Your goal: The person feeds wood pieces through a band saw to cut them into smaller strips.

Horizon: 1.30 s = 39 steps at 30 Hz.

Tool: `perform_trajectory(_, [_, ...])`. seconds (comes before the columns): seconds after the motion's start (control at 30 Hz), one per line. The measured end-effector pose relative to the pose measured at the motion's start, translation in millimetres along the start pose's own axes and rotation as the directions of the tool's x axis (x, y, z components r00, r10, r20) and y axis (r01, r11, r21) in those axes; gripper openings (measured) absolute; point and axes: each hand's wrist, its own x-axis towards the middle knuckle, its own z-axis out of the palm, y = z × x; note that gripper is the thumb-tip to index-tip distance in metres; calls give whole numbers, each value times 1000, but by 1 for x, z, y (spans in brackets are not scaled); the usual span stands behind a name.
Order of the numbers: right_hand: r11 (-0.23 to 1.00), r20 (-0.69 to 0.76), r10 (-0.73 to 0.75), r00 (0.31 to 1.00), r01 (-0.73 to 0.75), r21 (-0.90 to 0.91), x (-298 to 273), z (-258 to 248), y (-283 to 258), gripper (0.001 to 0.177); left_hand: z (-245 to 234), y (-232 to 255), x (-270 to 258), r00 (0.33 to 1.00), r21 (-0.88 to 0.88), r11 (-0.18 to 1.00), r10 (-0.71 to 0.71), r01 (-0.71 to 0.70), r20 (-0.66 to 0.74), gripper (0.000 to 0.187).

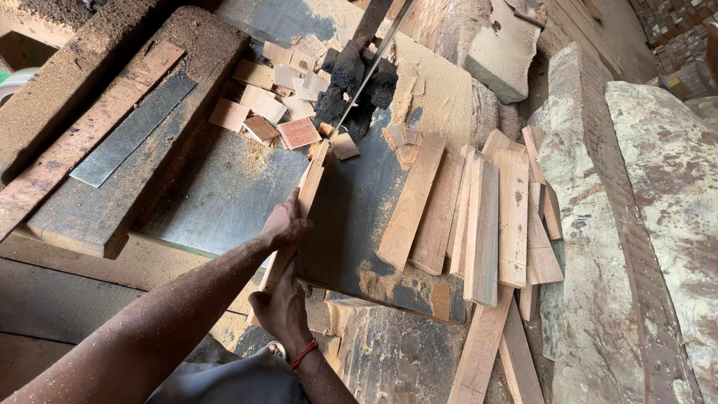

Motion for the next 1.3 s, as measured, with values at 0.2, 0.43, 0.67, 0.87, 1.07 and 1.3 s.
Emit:
perform_trajectory(0.2, [999, -65, -45, 997, 44, -10, 3, 27, 30, 122, -1, 3, 1, 1000, -14, 1000, -10, 10, 11, 106])
perform_trajectory(0.43, [994, -117, -101, 988, 95, -52, 7, 14, 18, 116, -1, 5, 3, 999, -37, 999, -34, 35, 22, 106])
perform_trajectory(0.67, [999, -4, -20, 1000, 20, -34, 7, -17, -9, 110, -3, 8, 5, 1000, -40, 999, -22, 22, 9, 106])
perform_trajectory(0.87, [995, -59, -94, 994, 92, -46, 10, -8, 5, 119, -5, 14, 5, 999, -29, 998, -51, 52, 13, 106])
perform_trajectory(1.07, [998, -23, -67, 997, 67, -13, 15, -15, 0, 118, -6, 15, 9, 998, -32, 998, -60, 60, 11, 106])
perform_trajectory(1.3, [996, 32, -6, 999, 4, 91, 20, -38, -24, 111, -4, 10, 16, 1000, -12, 1000, -17, 17, -7, 105])
